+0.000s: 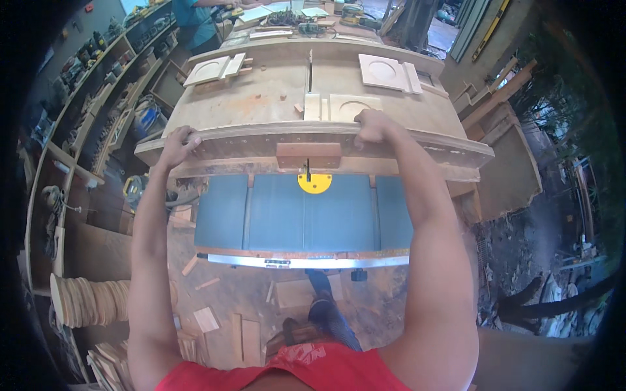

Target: The person uses a table saw to cut small wooden pieces with a jig, repeatedly feeding them through the blade and stacking the finished pieces on the table.

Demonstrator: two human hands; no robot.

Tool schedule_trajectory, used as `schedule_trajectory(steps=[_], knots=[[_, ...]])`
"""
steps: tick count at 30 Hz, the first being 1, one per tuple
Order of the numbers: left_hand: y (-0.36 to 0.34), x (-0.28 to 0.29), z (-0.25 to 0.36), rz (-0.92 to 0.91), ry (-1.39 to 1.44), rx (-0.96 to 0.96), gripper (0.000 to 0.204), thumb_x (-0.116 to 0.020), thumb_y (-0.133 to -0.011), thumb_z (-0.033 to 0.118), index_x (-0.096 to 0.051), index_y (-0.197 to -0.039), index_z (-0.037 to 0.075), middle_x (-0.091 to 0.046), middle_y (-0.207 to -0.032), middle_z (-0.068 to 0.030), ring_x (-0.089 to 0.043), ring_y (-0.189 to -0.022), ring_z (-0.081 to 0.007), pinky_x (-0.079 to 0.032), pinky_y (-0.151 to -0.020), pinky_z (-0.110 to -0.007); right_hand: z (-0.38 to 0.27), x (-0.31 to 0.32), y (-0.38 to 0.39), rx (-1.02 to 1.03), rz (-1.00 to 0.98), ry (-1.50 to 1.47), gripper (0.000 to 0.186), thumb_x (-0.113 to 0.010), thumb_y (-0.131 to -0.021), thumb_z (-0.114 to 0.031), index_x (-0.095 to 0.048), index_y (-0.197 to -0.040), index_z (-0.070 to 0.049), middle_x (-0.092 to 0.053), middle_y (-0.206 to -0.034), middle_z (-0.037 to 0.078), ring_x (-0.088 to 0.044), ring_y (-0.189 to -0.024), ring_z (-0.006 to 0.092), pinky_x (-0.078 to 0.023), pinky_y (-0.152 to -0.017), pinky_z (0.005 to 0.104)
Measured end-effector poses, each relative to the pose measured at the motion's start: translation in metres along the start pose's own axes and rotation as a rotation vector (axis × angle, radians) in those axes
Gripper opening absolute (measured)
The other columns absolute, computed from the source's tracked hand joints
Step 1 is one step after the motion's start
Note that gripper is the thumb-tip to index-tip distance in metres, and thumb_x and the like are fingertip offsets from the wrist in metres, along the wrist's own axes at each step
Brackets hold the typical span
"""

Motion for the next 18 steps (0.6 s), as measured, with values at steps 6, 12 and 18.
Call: schedule_trajectory(steps=[6,12,18], knots=[[0.001,-0.006,0.004,-0.024,-0.009,0.035,0.055,-0.072,-0.096,0.053,-0.071,-0.131,0.011,-0.069,-0.132,-0.0145,-0.059,-0.129,-0.0339,-0.041,-0.113,-0.051,0.002,-0.005,-0.005,0.044,0.068,0.046,0.054,-0.087,-0.052,-0.03,-0.078,-0.099,-0.003,-0.079,-0.091,0.02,-0.076,-0.089,0.0378,-0.06,-0.081,0.0481],[0.008,0.003,-0.002,-0.097,-0.039,0.093,0.055,-0.072,-0.095,0.054,-0.07,-0.132,0.013,-0.068,-0.133,-0.0103,-0.057,-0.132,-0.0317,-0.036,-0.116,-0.054,-0.014,0.001,0.003,0.078,-0.009,0.094,0.065,-0.084,-0.055,-0.036,-0.078,-0.109,0.0,-0.078,-0.106,0.028,-0.075,-0.103,0.0446,-0.06,-0.091,0.0511],[0.016,0.018,0.019,-0.079,-0.04,0.079,0.054,-0.073,-0.095,0.053,-0.07,-0.132,0.013,-0.064,-0.14,-0.011,-0.053,-0.137,-0.0333,-0.031,-0.119,-0.057,-0.008,0.005,0.012,0.095,-0.052,0.059,0.063,-0.083,-0.057,-0.037,-0.077,-0.106,0.001,-0.077,-0.102,0.029,-0.075,-0.1,0.0465,-0.059,-0.091,0.0527]])
Point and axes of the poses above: each hand's wrist, its own y-axis away from the middle knuckle, its own x-axis out of the back of the hand, z = x × y, the point moved 9 cm from there along -y, towards the middle knuckle
